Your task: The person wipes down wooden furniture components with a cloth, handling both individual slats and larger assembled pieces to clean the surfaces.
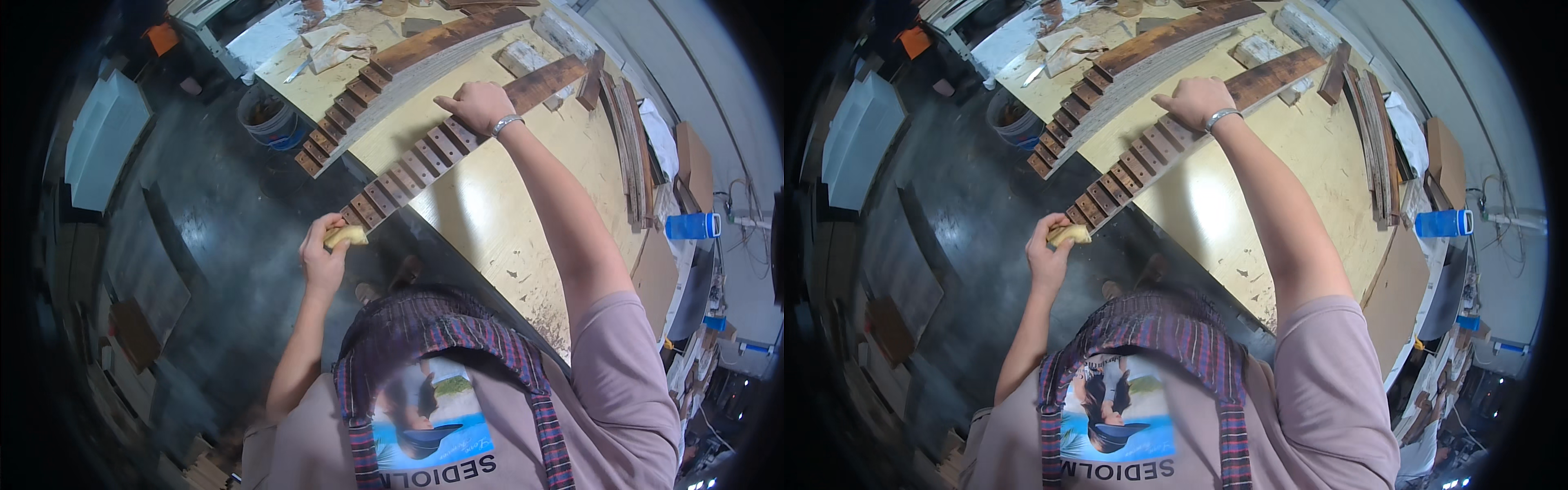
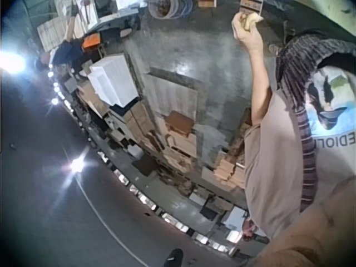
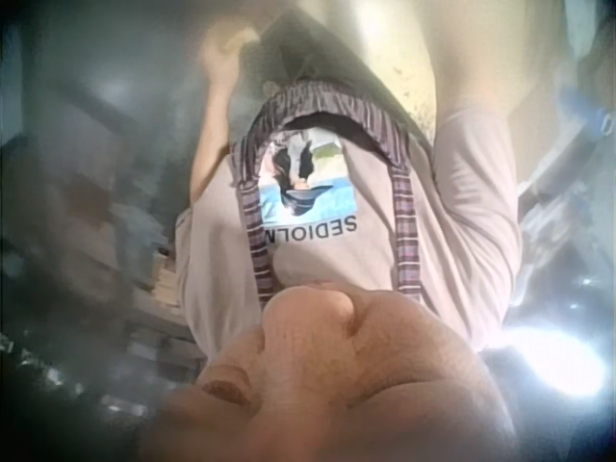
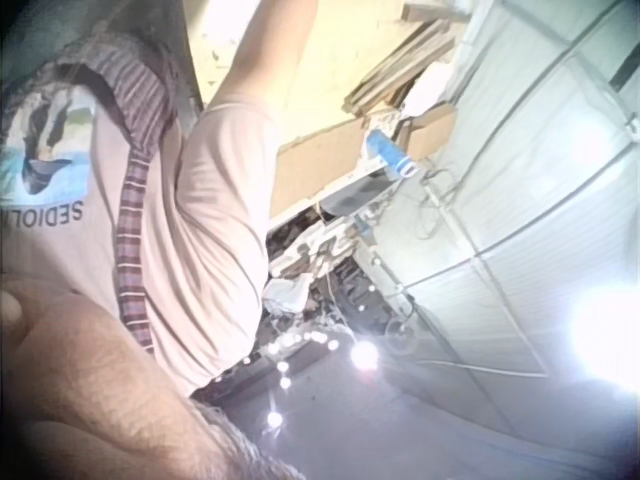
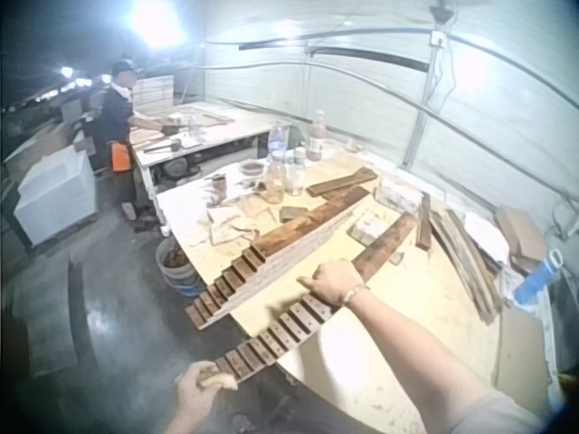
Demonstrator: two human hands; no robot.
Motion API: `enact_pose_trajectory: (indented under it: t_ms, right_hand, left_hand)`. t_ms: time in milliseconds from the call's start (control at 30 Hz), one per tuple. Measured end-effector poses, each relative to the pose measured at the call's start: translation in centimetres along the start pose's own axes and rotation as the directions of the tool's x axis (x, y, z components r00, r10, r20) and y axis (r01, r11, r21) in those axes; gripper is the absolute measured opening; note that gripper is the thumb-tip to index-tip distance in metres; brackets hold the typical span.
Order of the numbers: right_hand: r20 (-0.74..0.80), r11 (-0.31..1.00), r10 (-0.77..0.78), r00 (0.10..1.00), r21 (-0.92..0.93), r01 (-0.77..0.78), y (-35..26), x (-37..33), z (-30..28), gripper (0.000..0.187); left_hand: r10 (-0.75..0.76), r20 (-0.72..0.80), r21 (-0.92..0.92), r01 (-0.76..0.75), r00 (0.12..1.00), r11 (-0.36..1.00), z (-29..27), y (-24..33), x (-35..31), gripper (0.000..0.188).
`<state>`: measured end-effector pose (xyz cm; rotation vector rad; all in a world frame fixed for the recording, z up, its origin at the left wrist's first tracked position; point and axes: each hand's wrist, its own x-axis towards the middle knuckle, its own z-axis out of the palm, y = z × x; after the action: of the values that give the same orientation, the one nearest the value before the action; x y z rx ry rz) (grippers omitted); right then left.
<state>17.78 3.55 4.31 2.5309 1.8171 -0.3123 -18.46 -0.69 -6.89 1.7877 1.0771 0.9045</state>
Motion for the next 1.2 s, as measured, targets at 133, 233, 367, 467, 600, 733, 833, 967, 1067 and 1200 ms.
enact_pose_trajectory:
  t_ms: [133, 233, 367, 467, 600, 733, 833, 967, 1067, 1200]
  right_hand:
    - [-0.015, 1.0, -0.01, 1.0, 0.003, 0.01, -0.3, -0.3, -0.5, 0.067]
    - [-0.024, 1.0, -0.004, 1.0, 0.013, 0.004, 0.7, 0.3, 0.5, 0.067]
    - [-0.019, 1.0, 0.001, 1.0, 0.011, -0.001, 0.1, -0.1, 0.1, 0.067]
    - [-0.01, 1.0, -0.006, 1.0, 0.005, 0.007, 0.2, 0.1, 0.1, 0.066]
    - [-0.036, 1.0, -0.008, 0.999, -0.01, 0.008, 1.1, 0.8, 0.9, 0.065]
    - [-0.019, 1.0, 0.011, 1.0, 0.004, -0.011, 0.3, 0.3, 0.5, 0.065]
    - [-0.025, 1.0, -0.004, 1.0, -0.017, 0.004, 0.2, 0.1, 0.3, 0.065]
    - [-0.027, 1.0, 0.01, 1.0, -0.006, -0.01, 0.2, 0.1, 0.5, 0.065]
    - [-0.047, 1.0, -0.014, 0.999, -0.004, 0.014, 1.0, 0.4, 1.1, 0.066]
    - [-0.036, 1.0, -0.018, 0.999, -0.008, 0.018, 0.3, 0.2, 0.5, 0.066]
  left_hand:
    - [0.043, 0.077, 0.07, -0.048, 0.996, 0.996, -0.2, -1.4, -2.9, 0.04]
    - [0.046, -0.013, -0.03, -0.046, 0.999, 0.998, -1.2, -2.5, -3.5, 0.04]
    - [-0.113, -0.155, -0.297, 0.062, 0.981, 0.953, -1.0, -2.9, 1.3, 0.042]
    - [-0.005, -0.09, -0.015, 0.003, 0.996, 1.0, 1.2, -4.0, -1.0, 0.042]
    - [0.017, -0.007, -0.019, -0.017, 1.0, 1.0, 0.3, -4.1, -5.5, 0.035]
    - [-0.009, -0.185, -0.072, -0.005, 0.983, 0.997, -0.6, -4.8, -0.8, 0.041]
    - [0.063, -0.072, 0.121, -0.054, 0.995, 0.991, -0.2, -4.3, -1.5, 0.039]
    - [-0.056, 0.026, 0.084, 0.053, 0.998, 0.995, -0.7, -4.8, -6.1, 0.035]
    - [-0.017, -0.114, 0.061, 0.024, 0.993, 0.998, -1.3, -3.4, -3.0, 0.04]
    - [0.07, -0.005, 0.1, -0.069, 0.998, 0.993, -0.2, -3.4, -2.7, 0.036]
